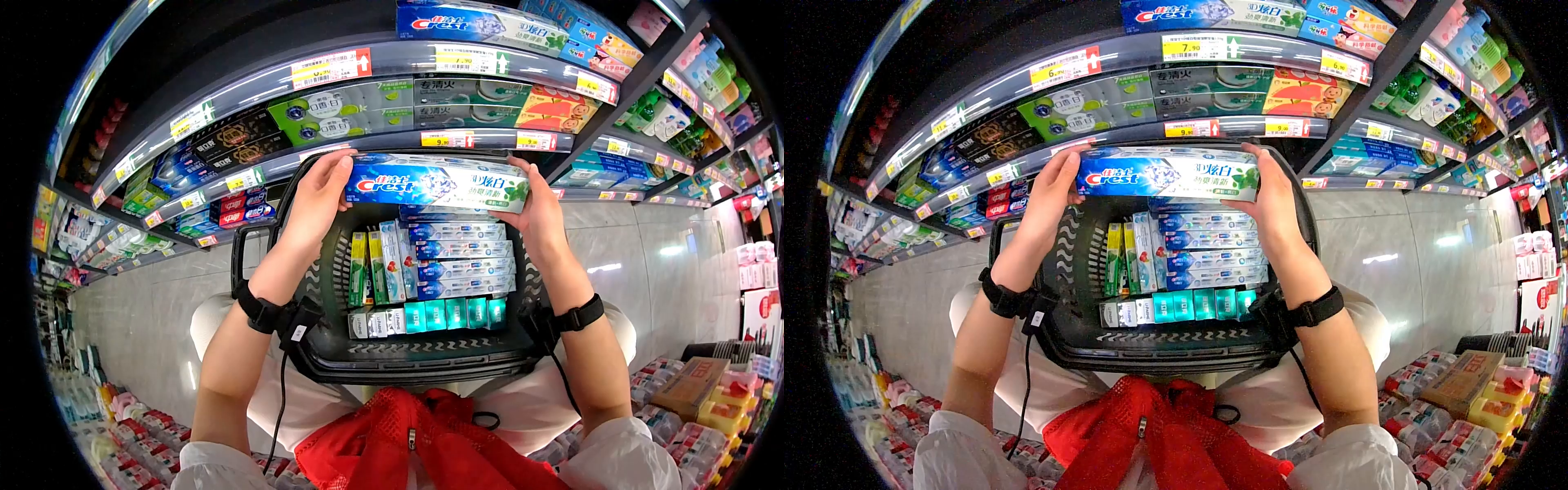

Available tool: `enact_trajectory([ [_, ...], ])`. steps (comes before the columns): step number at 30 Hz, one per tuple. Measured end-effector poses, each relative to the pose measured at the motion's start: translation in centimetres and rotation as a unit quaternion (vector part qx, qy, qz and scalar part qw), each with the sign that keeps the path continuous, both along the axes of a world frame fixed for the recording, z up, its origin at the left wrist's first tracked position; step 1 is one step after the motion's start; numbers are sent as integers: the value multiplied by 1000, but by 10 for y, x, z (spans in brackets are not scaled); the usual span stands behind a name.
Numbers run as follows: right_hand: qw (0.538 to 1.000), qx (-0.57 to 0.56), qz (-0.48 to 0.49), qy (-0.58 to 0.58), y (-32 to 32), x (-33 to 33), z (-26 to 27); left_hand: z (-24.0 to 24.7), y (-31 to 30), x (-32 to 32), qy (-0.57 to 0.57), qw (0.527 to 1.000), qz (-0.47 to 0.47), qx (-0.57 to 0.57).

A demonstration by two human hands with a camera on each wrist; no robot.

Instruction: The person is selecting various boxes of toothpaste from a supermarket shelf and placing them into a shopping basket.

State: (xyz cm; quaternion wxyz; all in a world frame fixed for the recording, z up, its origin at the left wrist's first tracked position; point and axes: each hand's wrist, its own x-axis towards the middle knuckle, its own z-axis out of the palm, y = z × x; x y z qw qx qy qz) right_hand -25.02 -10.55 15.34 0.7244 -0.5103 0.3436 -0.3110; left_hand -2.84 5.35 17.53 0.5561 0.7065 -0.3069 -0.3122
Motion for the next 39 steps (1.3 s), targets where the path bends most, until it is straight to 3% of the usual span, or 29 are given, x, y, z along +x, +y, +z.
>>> enact_trajectory([
  [6, 990, 137, 17, -17, 2, -2, -1, -2, 2, 6, 49, 999, 10, -20],
  [8, 972, 199, 121, 6, -4, -8, -3, 2, 2, 8, 66, 998, 9, -18],
  [9, 971, 214, 106, 14, 0, -7, 1, 5, 3, 9, 83, 996, 6, -17],
  [13, 969, 214, 120, -1, 1, -11, 6, 8, 4, 18, 117, 992, -38, -6],
  [15, 976, 211, 44, -4, 3, -9, 8, 13, 3, 16, 138, 990, -25, -24],
  [18, 979, 188, 71, -13, -2, -14, 10, 10, 5, 26, 174, 983, -16, -50],
  [24, 985, 143, 101, -7, 2, -15, 14, 8, 6, 42, 229, 958, 133, -113],
  [31, 991, 50, 127, -15, 8, -8, 15, 6, 7, 49, 240, 953, 135, -130],
  [39, 989, 105, 100, 8, 5, -7, 12, 9, 6, 48, 258, 943, 155, -138],
])
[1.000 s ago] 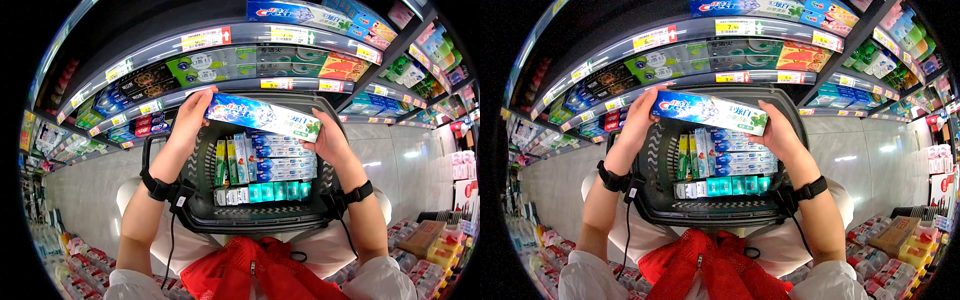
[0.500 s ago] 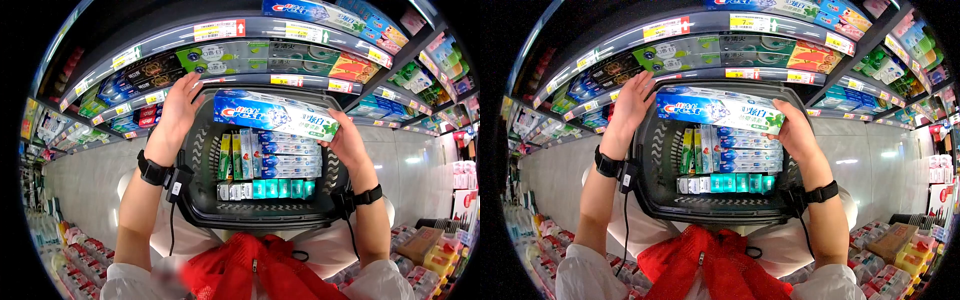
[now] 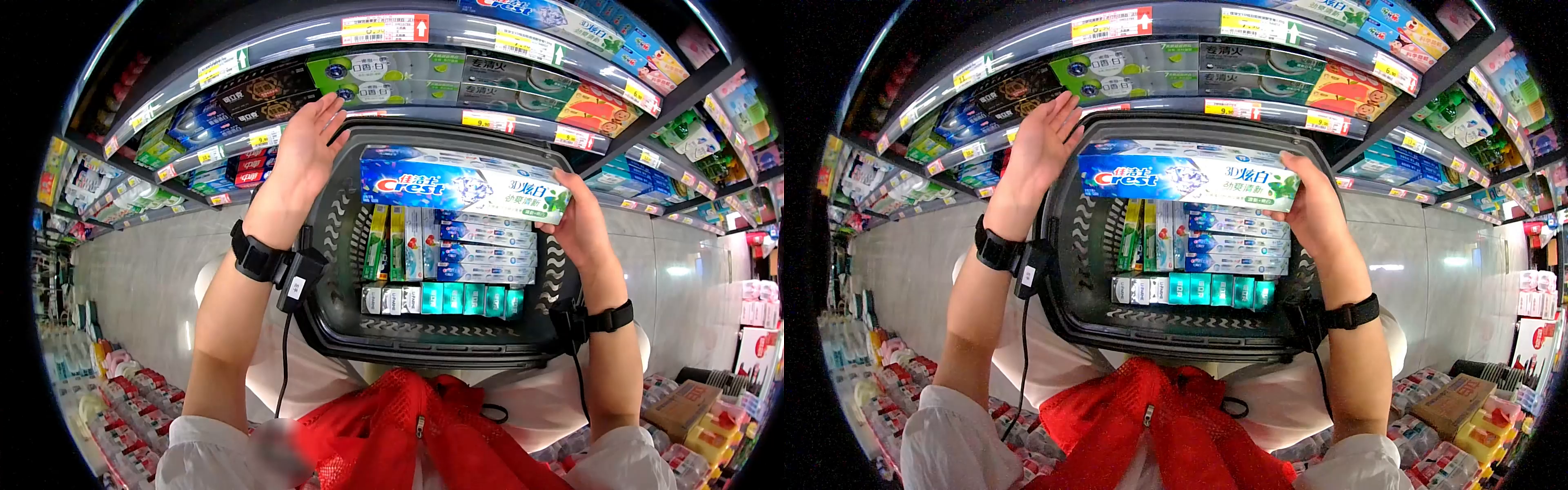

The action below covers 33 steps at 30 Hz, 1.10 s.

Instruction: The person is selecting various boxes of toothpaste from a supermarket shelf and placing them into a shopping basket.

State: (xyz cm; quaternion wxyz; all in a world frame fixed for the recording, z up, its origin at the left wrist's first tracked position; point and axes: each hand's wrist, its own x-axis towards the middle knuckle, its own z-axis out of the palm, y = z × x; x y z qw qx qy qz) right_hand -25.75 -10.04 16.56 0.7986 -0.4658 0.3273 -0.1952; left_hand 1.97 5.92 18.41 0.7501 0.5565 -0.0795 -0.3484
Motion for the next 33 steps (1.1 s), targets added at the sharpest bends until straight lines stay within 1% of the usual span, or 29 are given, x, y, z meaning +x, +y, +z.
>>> enact_trajectory([
  [2, 997, 54, -38, 40, 1, 0, 2, 1, 0, -1, 3, 1000, 2, 1],
  [8, 993, 83, -32, 74, -1, -2, -3, 2, -1, -3, 9, 1000, 2, -1],
  [12, 992, 78, -44, 87, 0, -3, -2, 2, -1, -4, 13, 1000, -1, 1],
  [14, 995, 77, -10, 64, -4, -5, -5, 1, -1, -3, 17, 1000, 0, 3],
  [15, 995, 77, -11, 64, -4, -5, -5, 1, -1, -3, 20, 1000, 1, 4],
  [17, 995, 69, -27, 66, -4, -5, -6, 0, -2, -2, 20, 1000, 0, 6],
  [21, 995, 65, -32, 63, -1, -4, -3, -2, -2, -2, 20, 1000, -4, 4],
  [29, 999, 29, -34, 23, 0, -4, -1, -2, -2, -3, 19, 1000, -11, 4],
  [33, 998, 23, -43, 27, 0, -4, -2, -1, -2, -6, 18, 1000, -14, 4],
])
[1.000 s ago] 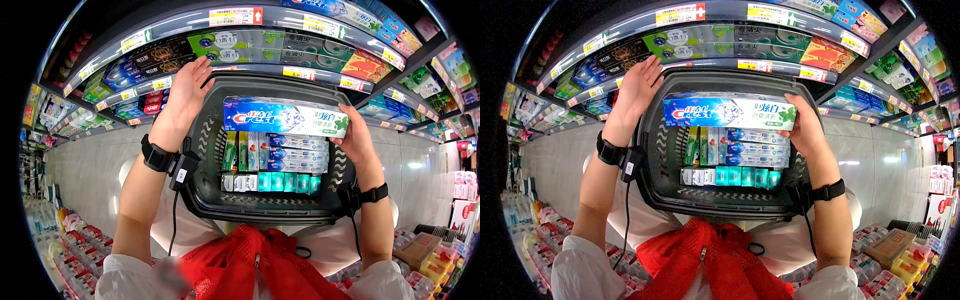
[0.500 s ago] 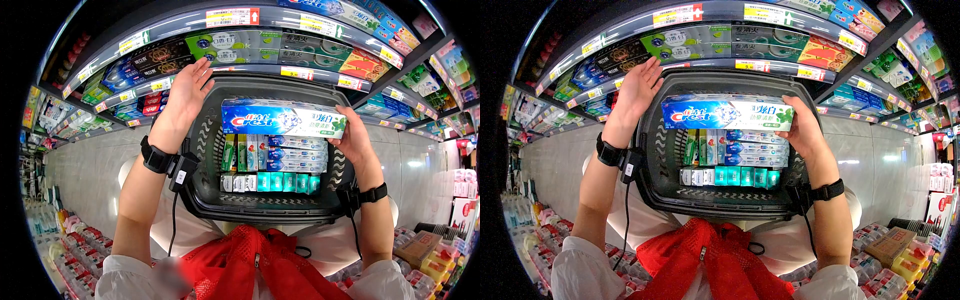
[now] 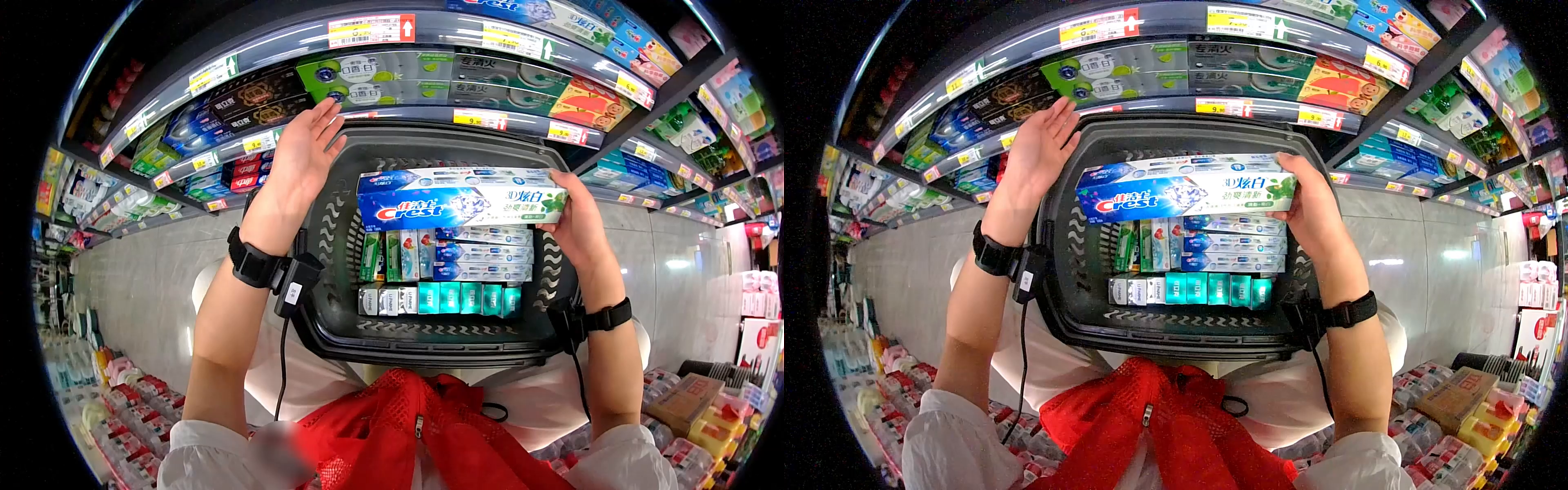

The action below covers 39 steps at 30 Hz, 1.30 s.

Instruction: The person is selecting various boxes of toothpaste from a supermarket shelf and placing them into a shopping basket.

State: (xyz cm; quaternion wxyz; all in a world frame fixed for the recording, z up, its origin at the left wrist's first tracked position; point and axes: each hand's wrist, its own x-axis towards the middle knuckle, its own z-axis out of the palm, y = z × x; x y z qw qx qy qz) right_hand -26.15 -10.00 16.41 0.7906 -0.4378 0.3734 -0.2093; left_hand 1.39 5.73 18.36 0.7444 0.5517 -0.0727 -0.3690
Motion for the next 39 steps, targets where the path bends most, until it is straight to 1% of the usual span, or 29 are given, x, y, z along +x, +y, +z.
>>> enact_trajectory([
  [2, 1000, 10, -23, 9, 2, 2, 2, 1, 0, -1, -1, 1000, -1, 1],
  [5, 999, 29, -9, 12, 0, 1, 1, 1, 0, -1, -2, 1000, -1, 4],
  [9, 999, 42, -21, 24, -2, 0, -3, -1, 0, 0, -3, 1000, -1, 9],
  [11, 998, 46, -8, 42, -5, -3, -7, -1, 0, 0, -3, 1000, -2, 9],
  [14, 998, 54, 8, 36, -6, -3, -7, -2, 0, 0, -2, 1000, -1, 8],
  [18, 997, 53, 3, 47, -4, -3, -3, -1, 0, 0, 1, 1000, -2, 8],
  [21, 998, 62, 16, 26, -6, -4, -5, 1, -1, -2, 0, 1000, 1, 11],
  [28, 997, 46, -35, 54, 0, -1, 0, -3, 0, -1, -4, 1000, -21, 8],
  [30, 999, 47, 10, 17, -2, -4, -2, -2, 0, -3, -4, 1000, -15, 16],
  [39, 997, 55, -20, 48, 0, -1, -4, -3, 0, -3, 6, 1000, -12, 18],
])
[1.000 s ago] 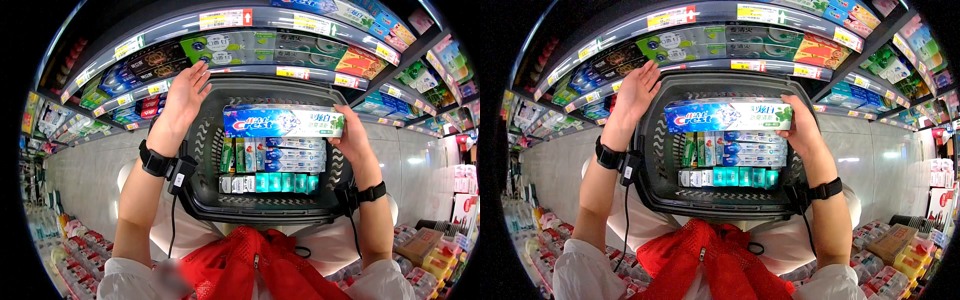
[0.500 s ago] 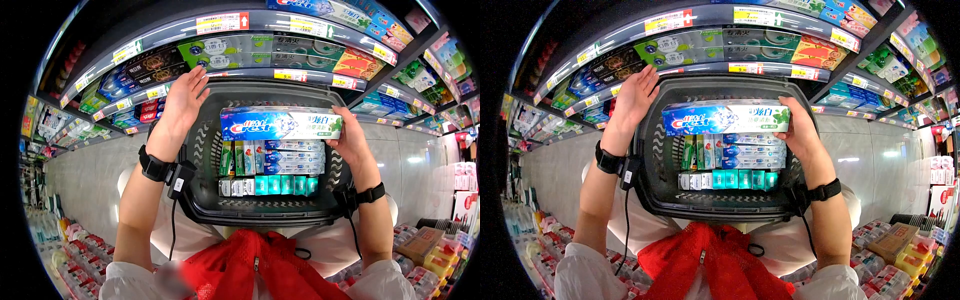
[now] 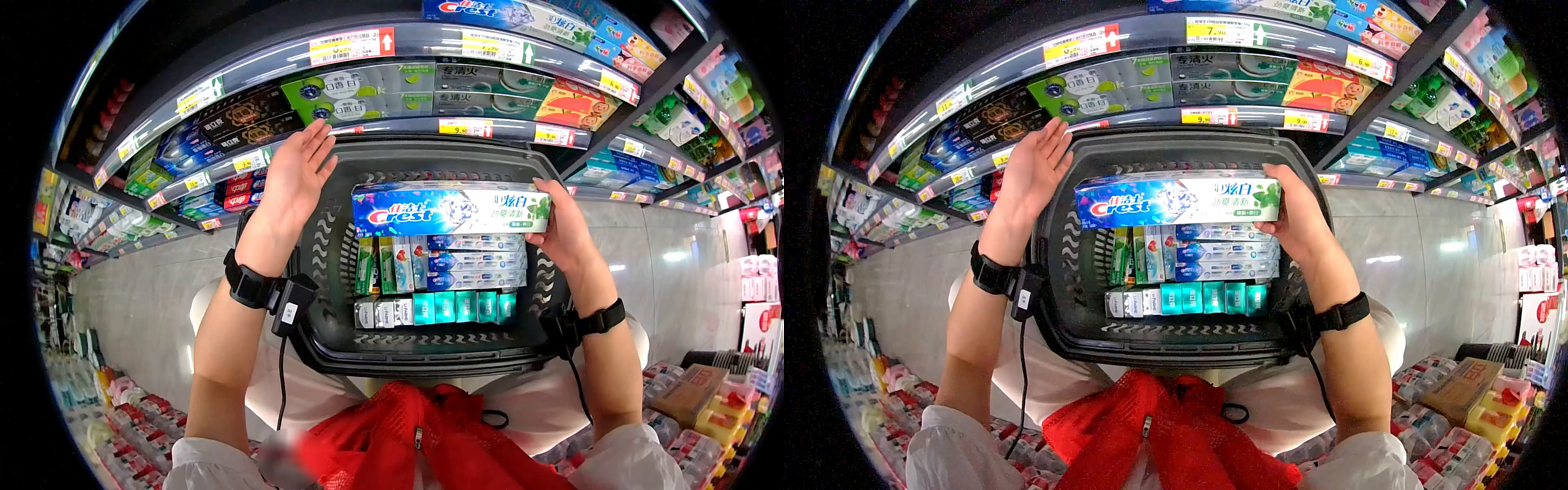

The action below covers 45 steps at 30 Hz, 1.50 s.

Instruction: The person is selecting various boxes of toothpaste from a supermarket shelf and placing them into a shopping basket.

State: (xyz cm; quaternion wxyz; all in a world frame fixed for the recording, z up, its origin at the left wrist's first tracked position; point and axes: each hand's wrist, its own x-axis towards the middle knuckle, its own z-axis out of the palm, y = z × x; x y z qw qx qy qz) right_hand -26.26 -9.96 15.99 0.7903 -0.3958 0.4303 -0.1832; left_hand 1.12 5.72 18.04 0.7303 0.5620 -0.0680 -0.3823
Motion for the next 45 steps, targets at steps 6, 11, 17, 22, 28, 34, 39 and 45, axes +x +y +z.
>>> enact_trajectory([
  [6, 999, 18, 33, -9, -5, -4, -4, 0, -1, 1, 4, 1000, -2, 0],
  [11, 999, 23, 31, 2, -4, -2, -2, -1, -1, -1, 6, 1000, -3, -2],
  [17, 999, 14, 29, 3, -3, 0, -1, -2, -1, 0, 2, 1000, -10, -2],
  [22, 999, 3, 37, -5, -4, -1, -3, -3, -1, 0, 1, 1000, -11, 1],
  [28, 999, -23, 37, 1, -1, -1, 1, -4, -1, -1, 8, 1000, -12, 1],
  [34, 999, -39, 22, 11, 1, 0, 3, -5, -1, 0, 4, 1000, -17, 1],
  [39, 999, -25, 29, 7, 1, -1, 3, -6, -2, -1, 6, 1000, -18, 2],
  [45, 1000, -3, 17, 19, 2, 1, 3, -4, -2, -6, -6, 1000, -24, 8],
])
